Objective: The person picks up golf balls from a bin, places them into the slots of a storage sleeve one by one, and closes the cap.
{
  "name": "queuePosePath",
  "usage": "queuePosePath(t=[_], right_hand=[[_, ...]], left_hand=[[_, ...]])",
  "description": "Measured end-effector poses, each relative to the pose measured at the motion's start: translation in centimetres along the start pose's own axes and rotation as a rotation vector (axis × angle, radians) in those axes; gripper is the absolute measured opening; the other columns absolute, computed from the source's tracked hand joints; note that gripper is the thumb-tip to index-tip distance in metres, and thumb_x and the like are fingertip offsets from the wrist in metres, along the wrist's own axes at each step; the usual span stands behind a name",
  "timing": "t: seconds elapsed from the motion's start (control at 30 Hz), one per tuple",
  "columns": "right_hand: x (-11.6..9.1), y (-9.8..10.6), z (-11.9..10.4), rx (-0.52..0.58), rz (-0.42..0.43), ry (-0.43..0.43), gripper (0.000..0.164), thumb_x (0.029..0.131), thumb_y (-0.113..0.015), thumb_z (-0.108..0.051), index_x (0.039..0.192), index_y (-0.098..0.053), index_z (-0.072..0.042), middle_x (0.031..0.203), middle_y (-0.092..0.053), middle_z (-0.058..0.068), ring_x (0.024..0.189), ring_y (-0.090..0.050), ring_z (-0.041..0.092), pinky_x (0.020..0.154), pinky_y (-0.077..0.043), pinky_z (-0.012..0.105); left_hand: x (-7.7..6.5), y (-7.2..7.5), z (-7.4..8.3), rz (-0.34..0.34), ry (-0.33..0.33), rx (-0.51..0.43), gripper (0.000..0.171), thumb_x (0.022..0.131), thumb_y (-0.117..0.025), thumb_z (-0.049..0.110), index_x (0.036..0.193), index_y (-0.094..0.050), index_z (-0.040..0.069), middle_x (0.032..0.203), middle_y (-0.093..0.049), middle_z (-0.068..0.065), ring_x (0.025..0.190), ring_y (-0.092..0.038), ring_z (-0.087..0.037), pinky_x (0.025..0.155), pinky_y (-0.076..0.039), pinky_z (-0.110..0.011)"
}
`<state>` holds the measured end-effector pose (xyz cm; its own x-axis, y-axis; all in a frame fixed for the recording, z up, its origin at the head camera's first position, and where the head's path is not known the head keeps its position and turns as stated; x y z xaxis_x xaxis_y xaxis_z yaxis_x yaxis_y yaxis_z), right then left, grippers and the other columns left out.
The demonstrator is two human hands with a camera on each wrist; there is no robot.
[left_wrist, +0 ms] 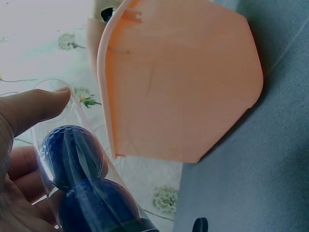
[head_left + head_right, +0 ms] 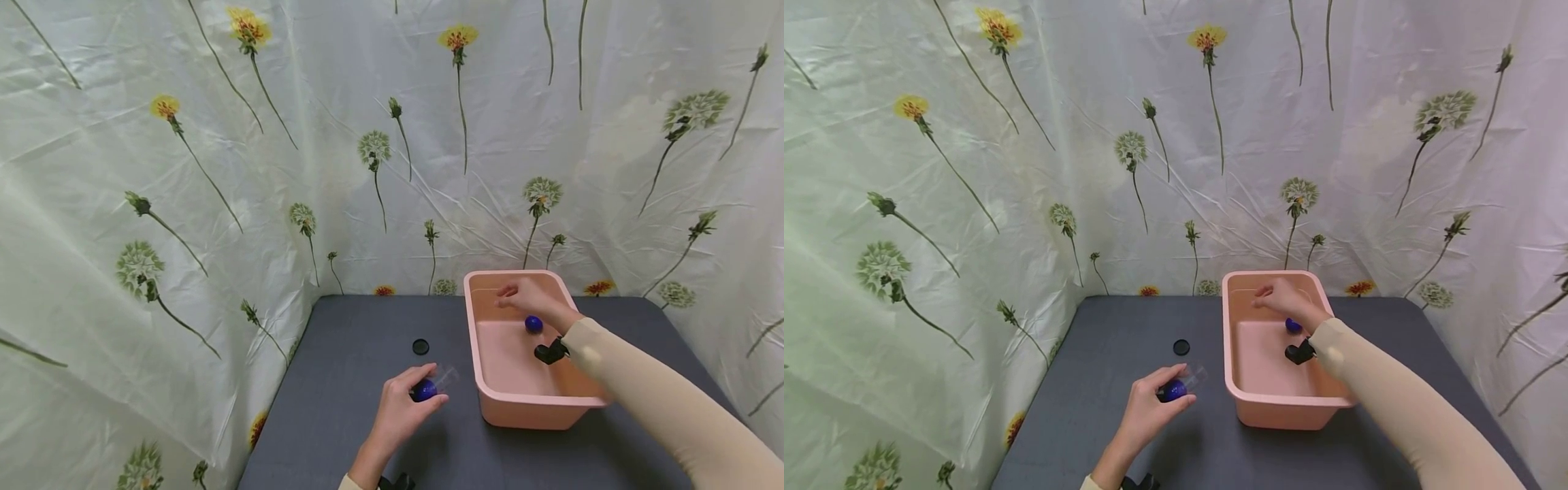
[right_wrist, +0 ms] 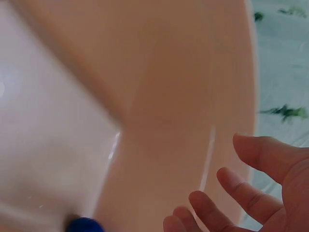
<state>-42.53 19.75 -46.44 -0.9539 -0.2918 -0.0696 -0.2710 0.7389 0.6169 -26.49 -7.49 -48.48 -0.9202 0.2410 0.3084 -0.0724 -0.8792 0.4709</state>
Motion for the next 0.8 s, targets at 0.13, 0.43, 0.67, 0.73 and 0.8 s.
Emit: queuePosePath(t=[0.13, 0.43, 0.67, 0.73, 0.8], right_hand=[[0.7, 0.1, 2.0, -0.122, 0.041, -0.072, 0.038, 0.094, -0.071, -0.019, 0.119, -0.067, 0.009, 0.117, -0.067, 0.025, 0.103, -0.064, 0.035, 0.088, -0.051, 0.047], [1.1, 0.5, 5.8, -0.231, 0.072, -0.169, 0.027, 0.087, -0.069, -0.020, 0.065, -0.059, -0.010, 0.058, -0.040, -0.005, 0.056, -0.040, 0.014, 0.055, -0.035, 0.029], [0.9, -0.6, 6.8, -0.157, -0.007, -0.138, 0.034, 0.085, -0.063, -0.011, 0.056, -0.047, -0.014, 0.053, -0.033, -0.006, 0.048, -0.037, 0.010, 0.050, -0.032, 0.026], [0.9, -0.8, 7.1, -0.147, -0.008, -0.160, 0.031, 0.087, -0.063, -0.010, 0.058, -0.052, -0.010, 0.053, -0.034, -0.005, 0.048, -0.038, 0.011, 0.050, -0.033, 0.027], [0.9, -0.8, 7.3, -0.136, 0.010, -0.172, 0.028, 0.087, -0.063, -0.009, 0.061, -0.055, -0.007, 0.053, -0.034, -0.004, 0.048, -0.038, 0.013, 0.050, -0.033, 0.028]], left_hand=[[0.0, 0.2, -0.1, 0.009, -0.016, 0.006, 0.050, 0.080, -0.088, 0.028, 0.125, -0.071, 0.016, 0.113, -0.072, -0.002, 0.094, -0.066, -0.010, 0.079, -0.055, -0.025], [0.2, 0.4, -0.4, 0.016, -0.025, 0.018, 0.049, 0.080, -0.088, 0.028, 0.125, -0.072, 0.017, 0.111, -0.071, 0.004, 0.093, -0.066, -0.008, 0.079, -0.055, -0.025], [0.3, 0.3, -0.4, 0.017, -0.025, 0.021, 0.049, 0.080, -0.088, 0.025, 0.125, -0.071, 0.017, 0.111, -0.071, 0.002, 0.094, -0.066, -0.009, 0.080, -0.056, -0.026], [0.2, 0.2, -0.5, 0.010, -0.016, 0.024, 0.049, 0.080, -0.088, 0.026, 0.126, -0.071, 0.018, 0.112, -0.071, 0.002, 0.095, -0.066, -0.009, 0.080, -0.055, -0.025], [0.2, 0.1, -0.6, 0.004, -0.015, 0.020, 0.050, 0.081, -0.087, 0.030, 0.126, -0.071, 0.017, 0.112, -0.071, 0.000, 0.095, -0.066, -0.009, 0.081, -0.055, -0.025]])
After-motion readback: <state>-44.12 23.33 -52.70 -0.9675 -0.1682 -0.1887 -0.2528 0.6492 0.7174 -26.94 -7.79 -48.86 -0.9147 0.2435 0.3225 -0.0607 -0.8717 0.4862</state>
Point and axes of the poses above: each hand's wrist, its own x-axis towards the middle knuckle, its own y-axis out of the back of the hand, z = x × y, the point moved 10 cm from there along x, towards the middle knuckle
